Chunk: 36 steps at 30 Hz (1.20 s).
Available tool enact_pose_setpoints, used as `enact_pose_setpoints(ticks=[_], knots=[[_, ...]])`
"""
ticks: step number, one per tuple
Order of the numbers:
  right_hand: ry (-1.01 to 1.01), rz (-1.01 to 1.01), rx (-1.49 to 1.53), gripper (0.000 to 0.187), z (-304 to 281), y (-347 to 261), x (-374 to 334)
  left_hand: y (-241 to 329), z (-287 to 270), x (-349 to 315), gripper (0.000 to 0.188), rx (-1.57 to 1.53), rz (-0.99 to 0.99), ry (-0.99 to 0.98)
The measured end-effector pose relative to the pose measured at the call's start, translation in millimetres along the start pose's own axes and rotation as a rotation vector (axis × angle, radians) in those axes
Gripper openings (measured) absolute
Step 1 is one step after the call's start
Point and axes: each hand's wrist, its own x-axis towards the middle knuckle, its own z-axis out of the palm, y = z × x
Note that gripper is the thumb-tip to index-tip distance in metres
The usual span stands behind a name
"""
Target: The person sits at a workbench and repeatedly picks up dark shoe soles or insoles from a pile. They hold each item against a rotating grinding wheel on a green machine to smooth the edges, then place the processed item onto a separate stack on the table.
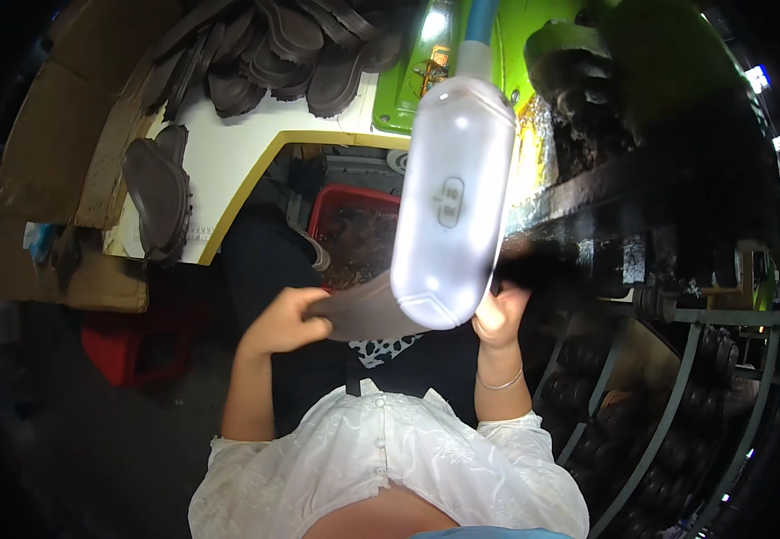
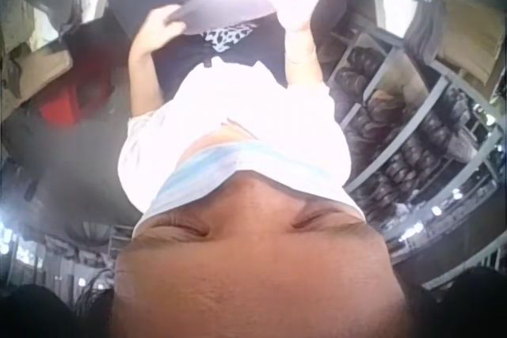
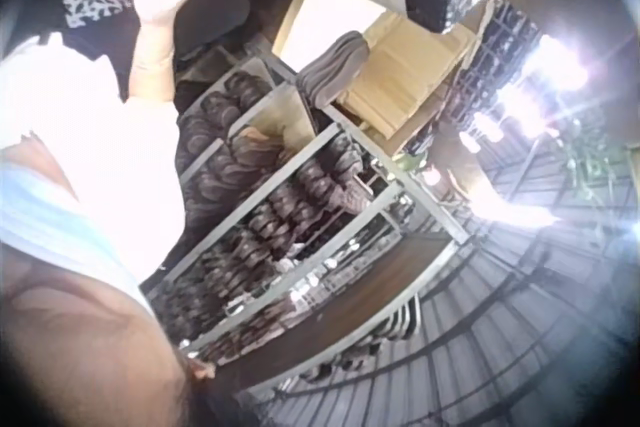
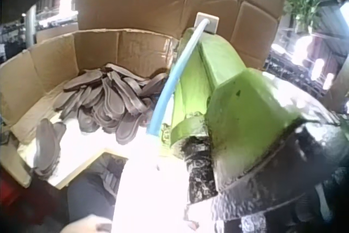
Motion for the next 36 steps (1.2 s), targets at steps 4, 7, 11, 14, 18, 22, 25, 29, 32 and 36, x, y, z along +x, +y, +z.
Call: enact_pose_setpoints(ticks=[4, 7, 11, 14, 18, 22, 25, 29, 32, 36], knots=[[-0.221, -0.177, -0.297, 0.022, -4, -13, 19, 1, 52, 30, 0.033, 0.288, 0.192, -0.267], [-0.137, -0.047, -0.150, 0.022, -6, -7, 14, 59, 86, 54, 0.027, 0.045, 0.286, 0.075], [-0.151, 0.322, 0.230, 0.033, -45, 31, -21, 64, 89, 72, 0.016, 0.017, 0.356, 0.213], [-0.473, 0.404, -0.020, 0.056, -52, 26, -46, 60, 94, 66, 0.015, -0.099, 0.350, 0.243], [-0.470, 0.815, 0.055, 0.067, -111, 32, -78, 63, 82, 52, 0.022, -0.039, 0.322, 0.209], [0.199, 0.364, 0.386, 0.044, -174, 48, -84, 49, 86, 48, 0.033, -0.189, 0.425, 0.298], [0.412, 0.139, 0.450, 0.039, -141, 19, -47, 44, 82, 38, 0.037, -0.237, 0.355, 0.234], [0.512, 0.089, 0.537, 0.032, -96, 1, -18, 43, 75, 19, 0.035, -0.349, 0.180, 0.158], [0.499, -0.060, 0.482, 0.034, -57, -3, -4, 40, 62, 8, 0.029, -0.305, 0.140, 0.217], [0.586, 0.082, 0.516, 0.036, -17, 8, -11, 26, 34, 1, 0.024, -0.284, 0.201, 0.365]])
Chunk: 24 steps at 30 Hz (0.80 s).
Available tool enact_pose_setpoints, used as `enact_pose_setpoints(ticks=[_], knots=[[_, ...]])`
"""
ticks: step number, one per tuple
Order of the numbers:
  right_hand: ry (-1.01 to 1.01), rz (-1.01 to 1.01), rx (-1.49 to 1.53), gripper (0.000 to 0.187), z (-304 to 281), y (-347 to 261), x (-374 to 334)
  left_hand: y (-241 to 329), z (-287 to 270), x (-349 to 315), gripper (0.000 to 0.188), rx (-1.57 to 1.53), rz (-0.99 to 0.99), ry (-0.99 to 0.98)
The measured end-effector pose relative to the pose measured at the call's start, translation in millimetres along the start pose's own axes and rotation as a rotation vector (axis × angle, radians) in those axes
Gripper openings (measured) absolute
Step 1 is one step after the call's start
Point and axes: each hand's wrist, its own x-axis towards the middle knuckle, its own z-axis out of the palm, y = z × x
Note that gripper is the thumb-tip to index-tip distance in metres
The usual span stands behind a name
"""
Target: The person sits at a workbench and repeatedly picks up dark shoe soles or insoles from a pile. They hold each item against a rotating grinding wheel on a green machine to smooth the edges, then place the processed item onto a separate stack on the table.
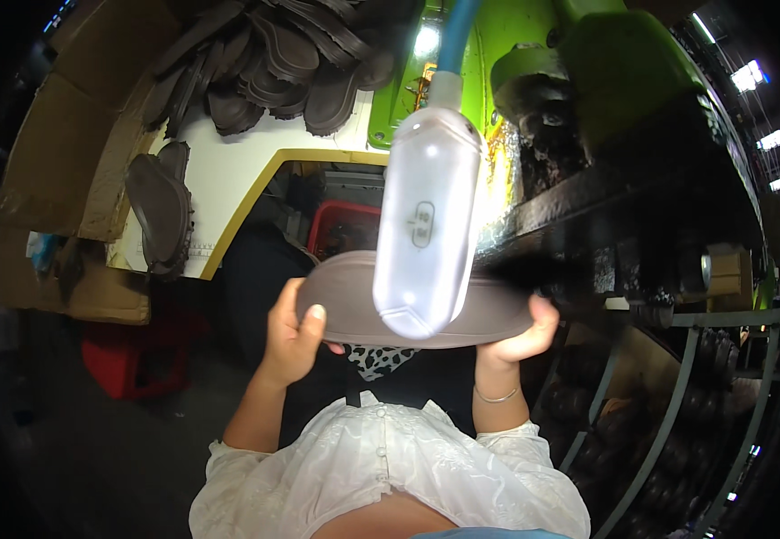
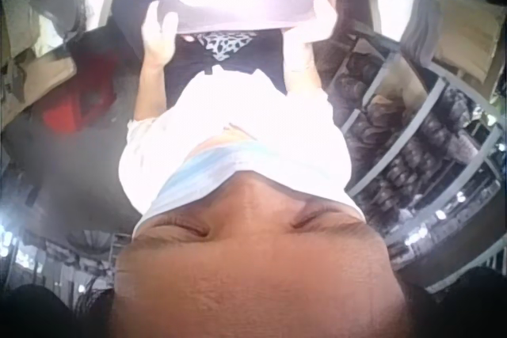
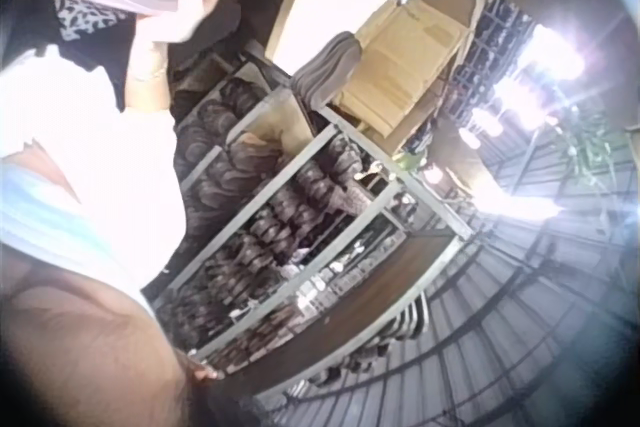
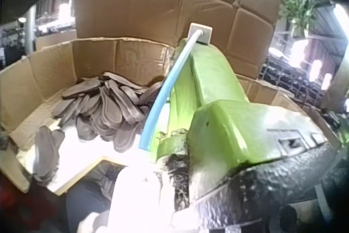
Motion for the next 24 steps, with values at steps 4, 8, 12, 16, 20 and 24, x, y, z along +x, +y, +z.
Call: enact_pose_setpoints(ticks=[4, 8, 12, 16, 20, 24], knots=[[-0.225, -0.057, -0.318, 0.033, 1, 20, -8, 3, -31, 3, 0.024, -0.006, -0.005, 0.037], [-0.565, -0.115, -0.716, 0.024, -3, 13, 4, -14, -30, 3, 0.027, 0.168, -0.168, -0.075], [-0.688, 0.158, -0.546, 0.017, 24, -8, 7, -61, 1, 2, 0.026, 0.293, -0.345, -0.518], [-0.856, 0.138, -0.802, 0.023, 32, -12, 21, -56, 64, -10, 0.037, 0.579, -0.221, -0.891], [-0.626, -0.494, -1.168, 0.024, 18, -59, 44, -28, 54, 4, 0.032, 0.670, 0.089, -0.556], [0.040, -0.796, -0.521, 0.035, 11, -94, 84, -4, -10, 32, 0.022, 0.938, 0.368, 0.255]])
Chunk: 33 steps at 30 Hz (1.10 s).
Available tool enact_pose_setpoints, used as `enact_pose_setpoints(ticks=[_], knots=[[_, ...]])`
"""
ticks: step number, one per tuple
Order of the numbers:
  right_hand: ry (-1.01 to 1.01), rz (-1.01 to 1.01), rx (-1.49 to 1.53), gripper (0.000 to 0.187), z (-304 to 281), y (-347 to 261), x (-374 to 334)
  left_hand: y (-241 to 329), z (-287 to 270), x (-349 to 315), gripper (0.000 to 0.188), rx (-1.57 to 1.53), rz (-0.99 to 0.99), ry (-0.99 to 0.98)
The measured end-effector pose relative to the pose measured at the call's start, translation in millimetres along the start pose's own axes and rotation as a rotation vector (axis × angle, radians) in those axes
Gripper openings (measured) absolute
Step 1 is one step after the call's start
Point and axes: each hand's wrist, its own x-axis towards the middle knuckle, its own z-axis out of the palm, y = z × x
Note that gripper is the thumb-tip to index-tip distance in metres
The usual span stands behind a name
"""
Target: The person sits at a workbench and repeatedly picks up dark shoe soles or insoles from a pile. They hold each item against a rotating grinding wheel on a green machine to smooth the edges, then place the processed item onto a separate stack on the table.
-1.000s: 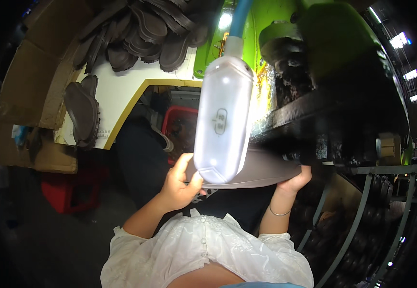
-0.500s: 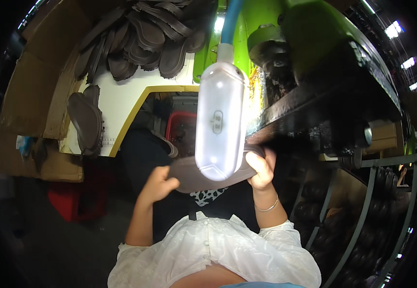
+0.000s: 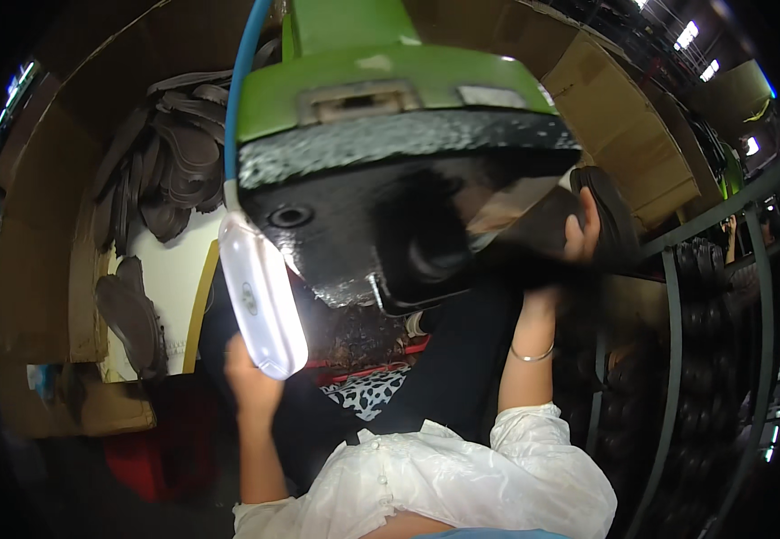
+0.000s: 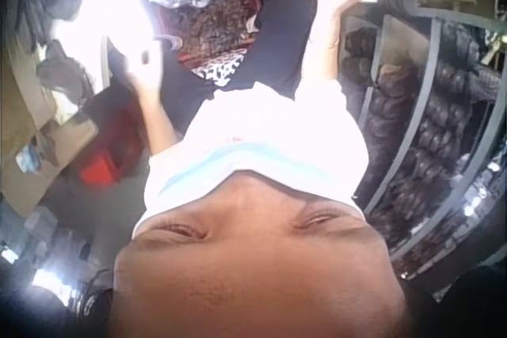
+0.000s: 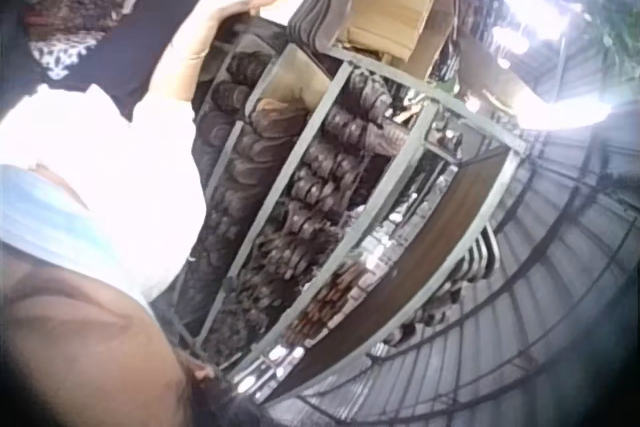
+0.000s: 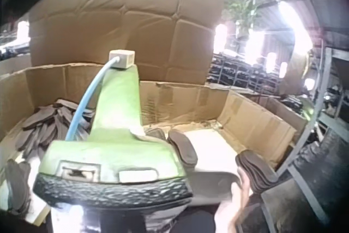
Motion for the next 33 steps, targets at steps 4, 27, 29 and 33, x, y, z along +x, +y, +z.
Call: enact_pose_setpoints(ticks=[4, 27, 29, 33], knots=[[-0.153, 0.404, 0.056, 0.044, 2, 48, 31, -65, -53, 51, 0.048, 0.463, 0.127, 0.442], [-1.378, 0.551, 0.113, 0.035, 19, 22, -186, 11, 52, -19, 0.098, -0.711, 0.009, 0.292], [-1.537, 0.755, 0.144, 0.034, 9, 28, -174, 34, 58, -19, 0.097, -0.804, -0.045, 0.198], [-1.479, 0.927, 0.125, 0.035, -35, 33, -173, 66, 54, -11, 0.083, -0.792, -0.143, 0.046]])
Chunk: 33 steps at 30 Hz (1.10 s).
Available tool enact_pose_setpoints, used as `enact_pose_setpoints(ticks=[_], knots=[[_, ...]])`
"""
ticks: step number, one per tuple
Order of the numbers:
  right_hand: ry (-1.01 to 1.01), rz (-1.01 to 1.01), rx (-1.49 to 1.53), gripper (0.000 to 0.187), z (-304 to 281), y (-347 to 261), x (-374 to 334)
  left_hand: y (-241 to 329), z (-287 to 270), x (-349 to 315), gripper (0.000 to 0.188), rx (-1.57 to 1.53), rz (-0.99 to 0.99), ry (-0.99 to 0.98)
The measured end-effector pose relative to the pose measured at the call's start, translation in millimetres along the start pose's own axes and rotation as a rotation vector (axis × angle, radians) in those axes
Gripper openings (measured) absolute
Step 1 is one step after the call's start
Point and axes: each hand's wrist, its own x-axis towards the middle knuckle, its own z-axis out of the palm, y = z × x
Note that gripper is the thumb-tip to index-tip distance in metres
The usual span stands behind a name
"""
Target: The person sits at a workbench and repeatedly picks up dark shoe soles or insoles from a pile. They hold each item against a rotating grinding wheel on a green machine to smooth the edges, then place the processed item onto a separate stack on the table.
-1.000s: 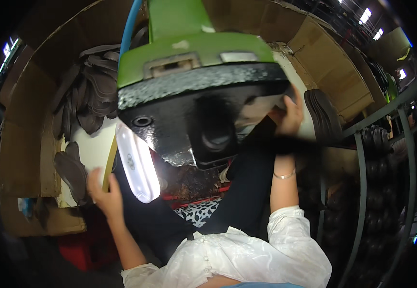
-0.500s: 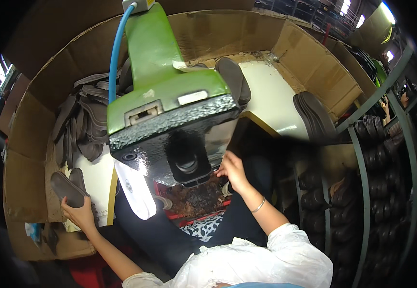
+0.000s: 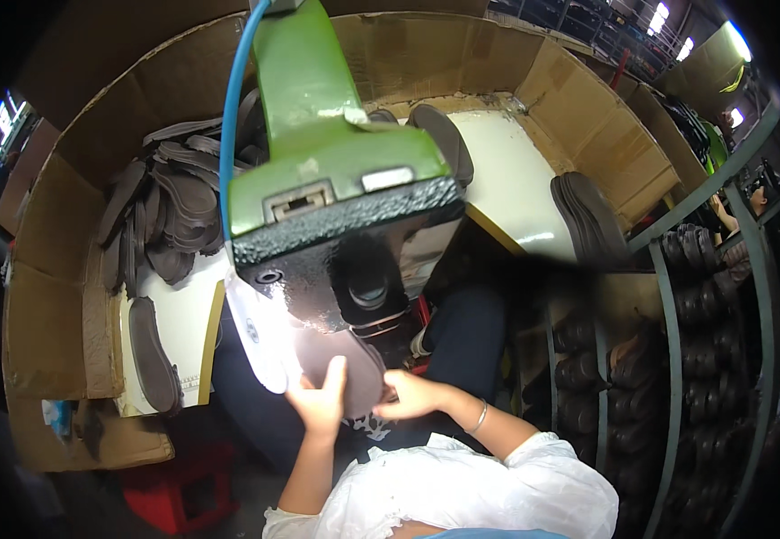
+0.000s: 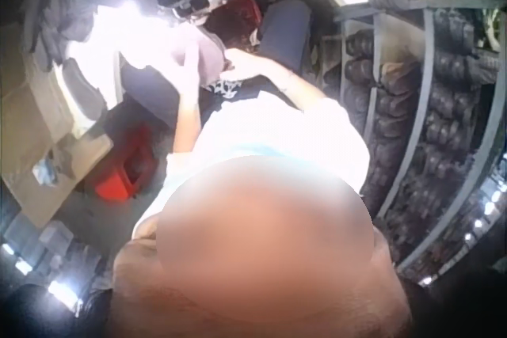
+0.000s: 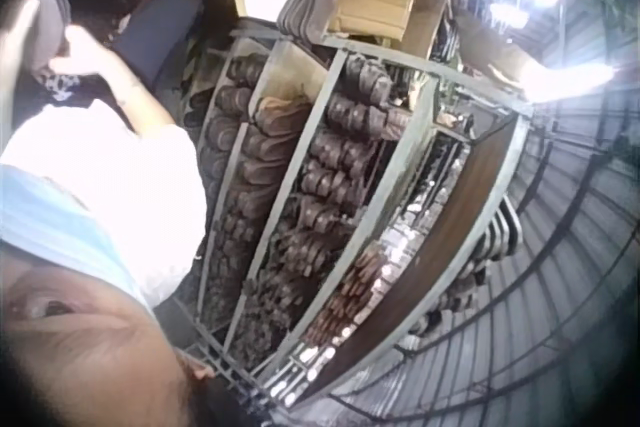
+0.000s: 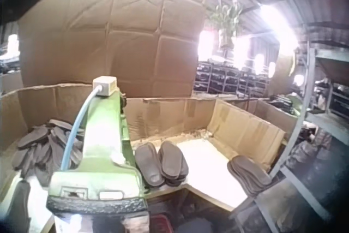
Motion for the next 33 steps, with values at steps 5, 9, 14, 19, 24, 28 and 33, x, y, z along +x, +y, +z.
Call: enact_pose_setpoints(ticks=[5, 9, 14, 19, 24, 28, 33], knots=[[0.287, -0.071, 0.175, 0.061, 17, 16, -19, -20, 27, -23, 0.046, 0.034, -0.250, -0.140], [0.224, 0.073, 0.007, 0.049, 4, 39, -49, 0, 35, -12, 0.027, -0.075, -0.300, -0.328], [0.114, 0.300, 0.234, 0.037, 22, 18, -32, 28, 49, 9, 0.028, 0.111, -0.330, -0.522], [0.090, 0.126, 0.187, 0.040, 31, 8, -25, 59, 35, 22, 0.029, 0.081, -0.445, -0.433], [0.167, 0.051, 0.041, 0.045, 4, -1, -60, 40, 12, 0, 0.023, -0.181, -0.410, -0.356], [0.395, 0.130, 0.226, 0.029, -64, 6, -108, 36, 4, -4, 0.030, -0.293, -0.551, -0.350], [0.666, -0.223, 0.479, 0.033, -82, -60, -86, 39, 7, -1, 0.036, -0.243, -0.445, -0.262]])
